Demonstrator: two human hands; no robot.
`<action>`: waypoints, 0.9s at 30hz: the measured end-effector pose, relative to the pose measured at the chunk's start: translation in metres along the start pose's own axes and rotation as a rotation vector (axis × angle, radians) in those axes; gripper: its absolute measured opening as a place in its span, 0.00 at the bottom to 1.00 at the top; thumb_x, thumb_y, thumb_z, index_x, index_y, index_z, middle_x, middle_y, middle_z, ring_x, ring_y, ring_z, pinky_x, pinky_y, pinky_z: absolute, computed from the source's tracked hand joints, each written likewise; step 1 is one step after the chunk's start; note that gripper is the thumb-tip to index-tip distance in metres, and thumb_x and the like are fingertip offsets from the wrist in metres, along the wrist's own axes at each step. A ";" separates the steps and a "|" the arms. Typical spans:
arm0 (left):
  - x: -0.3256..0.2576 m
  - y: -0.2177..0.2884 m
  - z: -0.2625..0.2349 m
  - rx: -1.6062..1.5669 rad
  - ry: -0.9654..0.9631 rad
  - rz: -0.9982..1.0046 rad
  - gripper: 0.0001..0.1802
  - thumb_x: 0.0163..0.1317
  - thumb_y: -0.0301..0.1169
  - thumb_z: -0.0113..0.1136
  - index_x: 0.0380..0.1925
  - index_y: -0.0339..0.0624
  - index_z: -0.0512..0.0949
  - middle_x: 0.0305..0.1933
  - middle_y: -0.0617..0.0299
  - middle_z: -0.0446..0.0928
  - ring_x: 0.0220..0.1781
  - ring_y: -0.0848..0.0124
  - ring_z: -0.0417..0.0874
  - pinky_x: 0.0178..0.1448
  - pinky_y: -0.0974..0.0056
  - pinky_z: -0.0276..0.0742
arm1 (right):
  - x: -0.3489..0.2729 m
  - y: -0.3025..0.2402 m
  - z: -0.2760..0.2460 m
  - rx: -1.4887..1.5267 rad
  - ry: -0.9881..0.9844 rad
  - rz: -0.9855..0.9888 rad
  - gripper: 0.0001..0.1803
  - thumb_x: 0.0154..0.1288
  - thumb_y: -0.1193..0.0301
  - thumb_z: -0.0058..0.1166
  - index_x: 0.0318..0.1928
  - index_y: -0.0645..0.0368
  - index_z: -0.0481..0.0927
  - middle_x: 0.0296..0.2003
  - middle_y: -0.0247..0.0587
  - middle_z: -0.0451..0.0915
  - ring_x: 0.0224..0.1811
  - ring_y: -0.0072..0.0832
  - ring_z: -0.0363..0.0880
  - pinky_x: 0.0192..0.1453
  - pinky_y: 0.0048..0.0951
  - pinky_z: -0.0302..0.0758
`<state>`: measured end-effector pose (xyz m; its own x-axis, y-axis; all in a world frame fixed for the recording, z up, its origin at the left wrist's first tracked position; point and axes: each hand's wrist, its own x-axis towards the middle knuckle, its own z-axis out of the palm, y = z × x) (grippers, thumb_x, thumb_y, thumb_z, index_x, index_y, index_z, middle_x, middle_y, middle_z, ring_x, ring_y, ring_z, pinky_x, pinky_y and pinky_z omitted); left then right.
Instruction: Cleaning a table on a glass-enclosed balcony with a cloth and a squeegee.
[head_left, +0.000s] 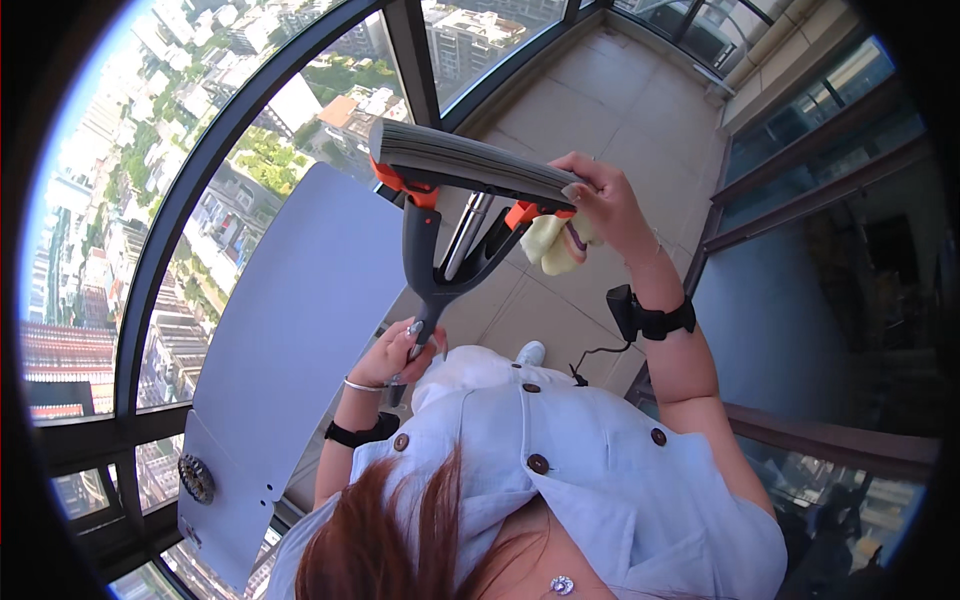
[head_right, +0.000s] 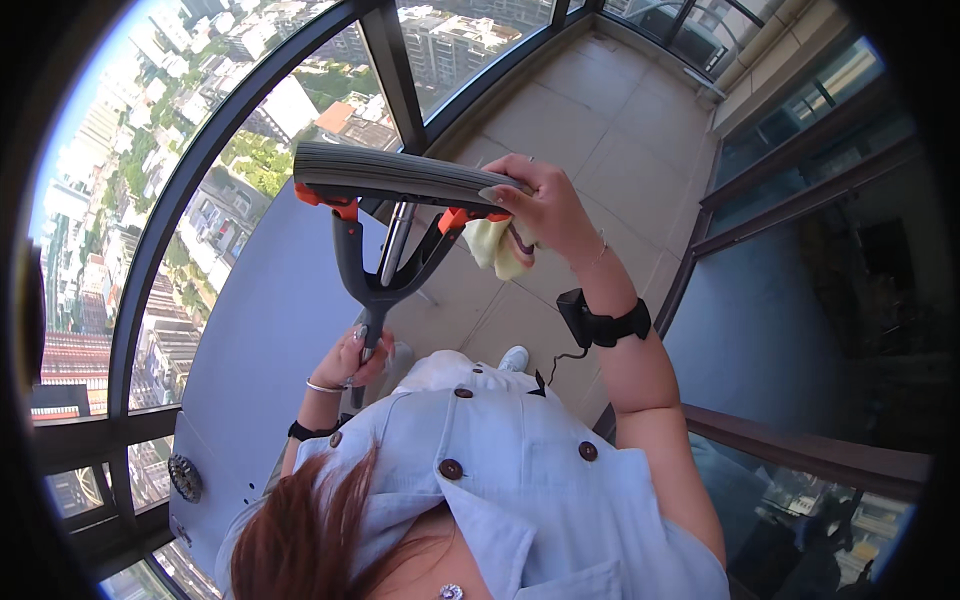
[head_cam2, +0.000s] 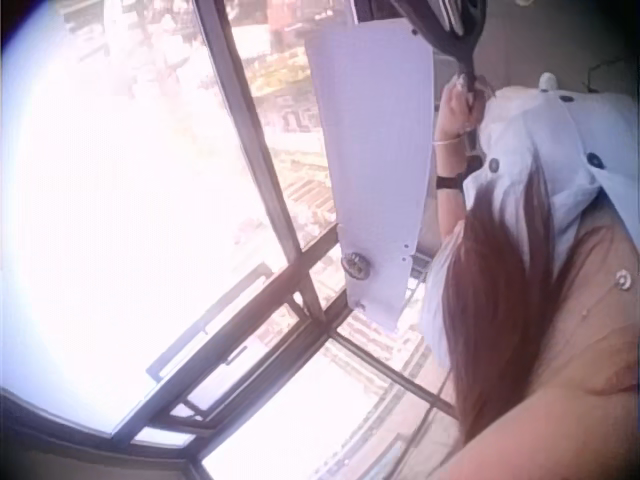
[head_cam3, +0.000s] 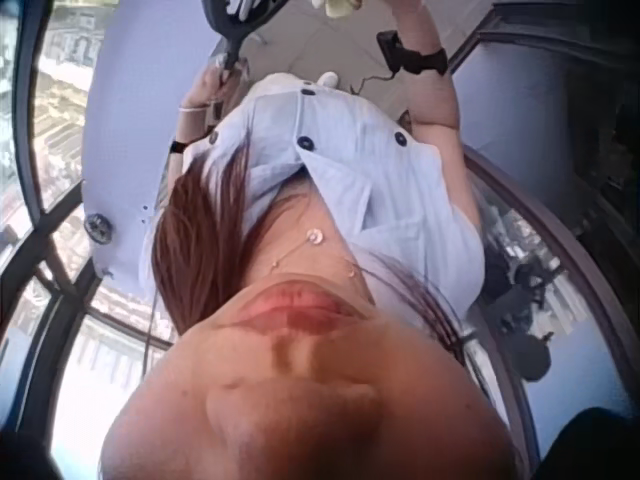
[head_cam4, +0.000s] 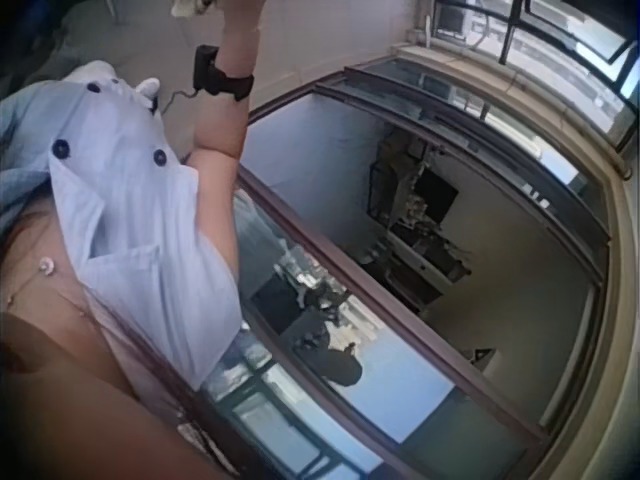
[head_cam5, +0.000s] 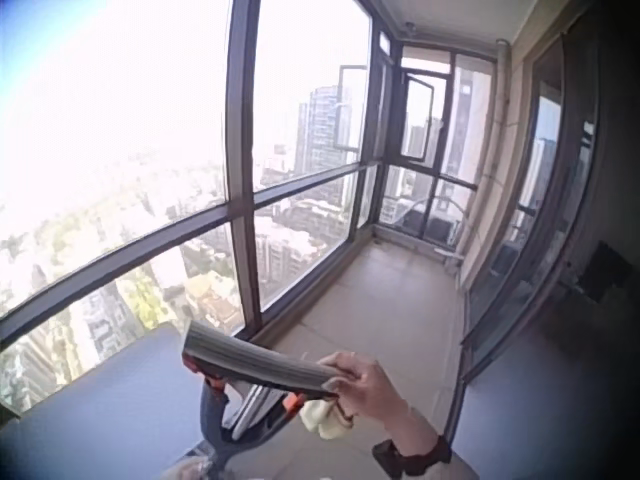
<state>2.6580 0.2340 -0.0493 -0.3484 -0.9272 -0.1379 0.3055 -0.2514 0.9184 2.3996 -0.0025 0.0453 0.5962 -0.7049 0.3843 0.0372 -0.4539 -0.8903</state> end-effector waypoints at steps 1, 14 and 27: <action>0.027 0.001 0.008 0.012 -0.047 -0.017 0.28 0.72 0.53 0.40 0.42 0.37 0.73 0.09 0.72 0.63 0.09 0.83 0.59 0.15 0.75 0.55 | -0.009 0.000 -0.027 -0.027 0.046 0.036 0.22 0.64 0.51 0.59 0.42 0.59 0.83 0.31 0.37 0.80 0.32 0.20 0.78 0.38 0.22 0.73; 0.295 0.013 0.083 0.315 -0.303 -0.122 0.32 0.71 0.57 0.40 0.43 0.33 0.73 0.13 0.69 0.67 0.12 0.82 0.65 0.19 0.76 0.60 | -0.080 0.037 -0.243 -0.185 0.538 0.155 0.20 0.60 0.55 0.65 0.37 0.61 0.81 0.26 0.30 0.78 0.29 0.16 0.76 0.34 0.20 0.73; 0.607 -0.021 0.102 0.339 -0.526 0.029 0.32 0.69 0.58 0.44 0.35 0.36 0.76 0.17 0.69 0.68 0.17 0.84 0.64 0.23 0.75 0.59 | -0.061 0.055 -0.390 -0.652 0.717 0.188 0.23 0.56 0.56 0.67 0.42 0.61 0.80 0.33 0.39 0.81 0.31 0.30 0.80 0.39 0.28 0.74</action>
<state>2.3498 -0.2954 -0.1149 -0.7601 -0.6497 0.0107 0.0534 -0.0461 0.9975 2.0524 -0.1978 0.0681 -0.0883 -0.8618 0.4995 -0.5863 -0.3604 -0.7255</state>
